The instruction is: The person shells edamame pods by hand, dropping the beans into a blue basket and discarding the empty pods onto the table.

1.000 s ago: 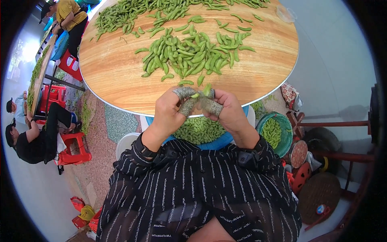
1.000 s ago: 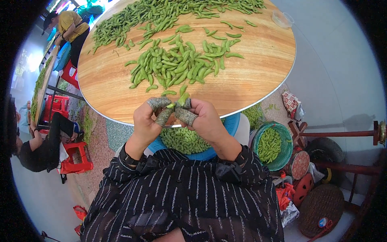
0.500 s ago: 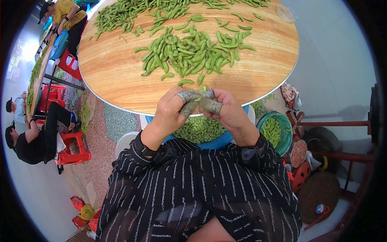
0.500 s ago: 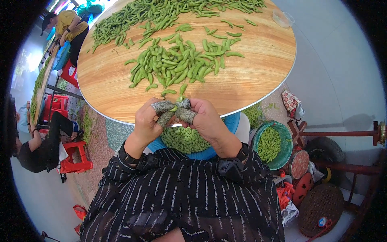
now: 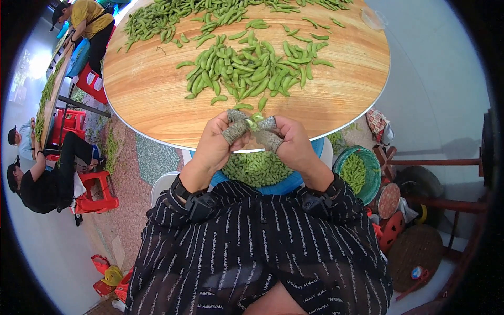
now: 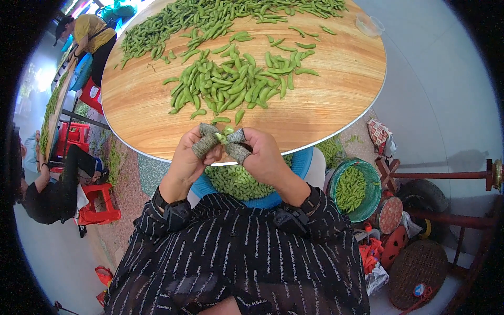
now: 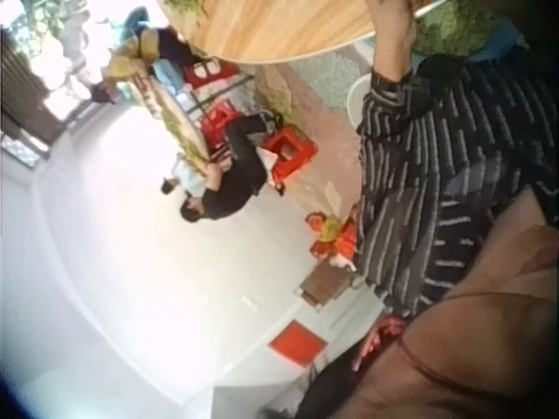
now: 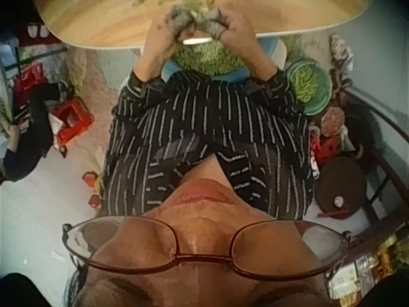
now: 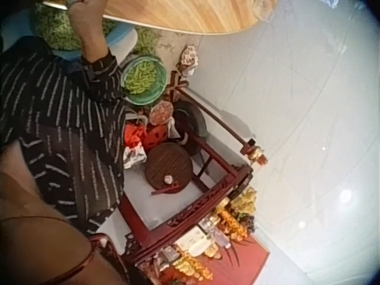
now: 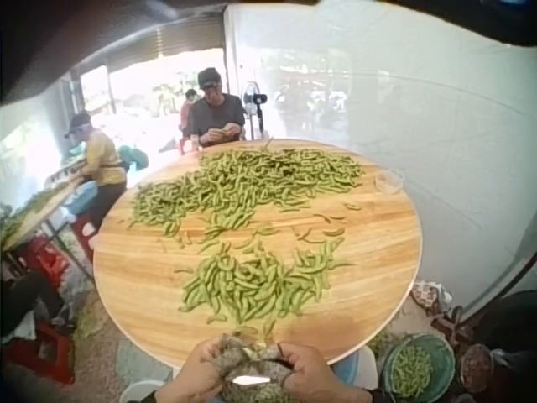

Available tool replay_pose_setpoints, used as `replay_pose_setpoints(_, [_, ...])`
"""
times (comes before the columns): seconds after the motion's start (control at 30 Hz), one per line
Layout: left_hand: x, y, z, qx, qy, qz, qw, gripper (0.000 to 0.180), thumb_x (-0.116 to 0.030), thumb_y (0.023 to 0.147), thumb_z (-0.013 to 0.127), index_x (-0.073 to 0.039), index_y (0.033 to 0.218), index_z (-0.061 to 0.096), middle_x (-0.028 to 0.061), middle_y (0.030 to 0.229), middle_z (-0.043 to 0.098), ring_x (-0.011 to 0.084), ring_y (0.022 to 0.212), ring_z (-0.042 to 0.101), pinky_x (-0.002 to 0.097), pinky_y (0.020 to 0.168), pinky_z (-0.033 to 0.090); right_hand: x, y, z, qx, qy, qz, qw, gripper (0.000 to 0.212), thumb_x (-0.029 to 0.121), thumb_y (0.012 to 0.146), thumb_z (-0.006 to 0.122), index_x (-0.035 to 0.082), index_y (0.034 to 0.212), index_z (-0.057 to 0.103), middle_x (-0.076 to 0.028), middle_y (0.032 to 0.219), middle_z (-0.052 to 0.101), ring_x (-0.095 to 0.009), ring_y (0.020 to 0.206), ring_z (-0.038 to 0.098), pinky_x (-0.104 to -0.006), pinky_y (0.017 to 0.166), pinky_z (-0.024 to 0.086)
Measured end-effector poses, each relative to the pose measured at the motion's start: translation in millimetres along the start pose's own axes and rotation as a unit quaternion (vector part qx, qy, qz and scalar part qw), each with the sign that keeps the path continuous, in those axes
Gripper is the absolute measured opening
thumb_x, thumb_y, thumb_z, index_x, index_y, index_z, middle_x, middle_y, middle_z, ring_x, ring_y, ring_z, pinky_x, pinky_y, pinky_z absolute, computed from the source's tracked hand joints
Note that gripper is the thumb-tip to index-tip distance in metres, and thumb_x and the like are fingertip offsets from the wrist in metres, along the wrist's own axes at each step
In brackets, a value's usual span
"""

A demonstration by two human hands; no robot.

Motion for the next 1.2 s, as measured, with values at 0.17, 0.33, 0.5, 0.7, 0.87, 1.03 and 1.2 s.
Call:
replay_pose_setpoints(0.17, [0.2,-2.1,-11.7,0.019,-0.065,-0.022,0.997,0.013,-0.013,0.081,0.056,-0.003,0.087,0.05,0.0054,0.064,0.051,0.0087,0.051,0.042,0.0188,0.043,0.03,-0.5,2.6,-17.2,-0.04,-0.025,0.03,0.998,0.014,0.0,0.078,0.054,-0.001,0.092,0.056,0.001,0.079,0.056,-0.006,0.07,0.049,-0.0205,0.062,0.041])
replay_pose_setpoints(0.33, [-6.7,-26.5,3.4,0.088,0.206,0.025,0.974,0.013,-0.005,0.077,0.059,-0.003,0.089,0.055,0.0043,0.077,0.057,0.0108,0.066,0.053,0.0203,0.059,0.042,11.8,4.0,-69.4,-0.115,-0.097,0.027,0.988,0.017,0.0,0.077,0.055,-0.001,0.094,0.056,-0.001,0.082,0.058,-0.007,0.073,0.051,-0.0206,0.064,0.042])
replay_pose_setpoints(0.5, [-18.3,-29.0,17.4,0.204,0.402,0.128,0.883,0.02,-0.003,0.071,0.064,-0.003,0.09,0.057,0.0073,0.088,0.06,0.0178,0.079,0.057,0.0272,0.071,0.044,21.9,-4.7,-102.8,-0.216,-0.24,-0.028,0.946,0.02,-0.003,0.075,0.054,-0.004,0.095,0.055,-0.004,0.084,0.059,-0.009,0.074,0.052,-0.0211,0.066,0.042])
replay_pose_setpoints(0.7, [-41.2,15.3,9.5,-0.004,0.621,0.272,0.735,0.015,-0.009,0.07,0.063,0.0,0.081,0.057,0.0149,0.073,0.055,0.0311,0.069,0.054,0.0354,0.061,0.043,25.0,-15.4,-91.2,-0.221,-0.201,-0.069,0.952,0.017,-0.003,0.076,0.054,-0.005,0.092,0.056,-0.004,0.079,0.06,-0.008,0.072,0.053,-0.0205,0.067,0.042])
replay_pose_setpoints(0.87, [-30.3,44.7,9.5,0.074,0.759,0.254,0.595,0.015,-0.009,0.07,0.06,0.004,0.077,0.056,0.0162,0.062,0.051,0.0347,0.062,0.052,0.0412,0.056,0.042,19.0,-20.5,-73.7,-0.215,-0.173,-0.06,0.959,0.015,-0.001,0.076,0.055,-0.005,0.091,0.057,-0.003,0.08,0.06,-0.008,0.073,0.053,-0.0206,0.068,0.043])
replay_pose_setpoints(1.03, [-42.0,41.0,17.4,0.046,0.694,0.196,0.692,0.013,-0.005,0.072,0.059,0.004,0.081,0.057,0.0173,0.069,0.055,0.0282,0.062,0.055,0.0329,0.058,0.045,11.0,-19.6,-42.5,-0.144,-0.149,-0.028,0.978,0.022,0.004,0.08,0.055,-0.001,0.101,0.055,0.0,0.081,0.058,-0.005,0.07,0.052,-0.0189,0.061,0.043])
replay_pose_setpoints(1.2, [-32.1,28.8,7.8,-0.005,0.259,0.184,0.948,0.012,0.0,0.078,0.056,0.002,0.089,0.058,0.007,0.081,0.06,0.0127,0.07,0.056,0.0231,0.066,0.045,7.8,-7.4,-10.2,0.004,0.135,0.096,0.986,0.032,0.005,0.08,0.053,0.001,0.112,0.047,-0.002,0.082,0.057,-0.005,0.066,0.05,-0.0173,0.057,0.04])
Point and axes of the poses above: each hand's wrist, its own y-axis towards the middle knuckle, its own z-axis out of the palm, x = y × z, the point moved 4 cm from there along y, towards the middle knuckle
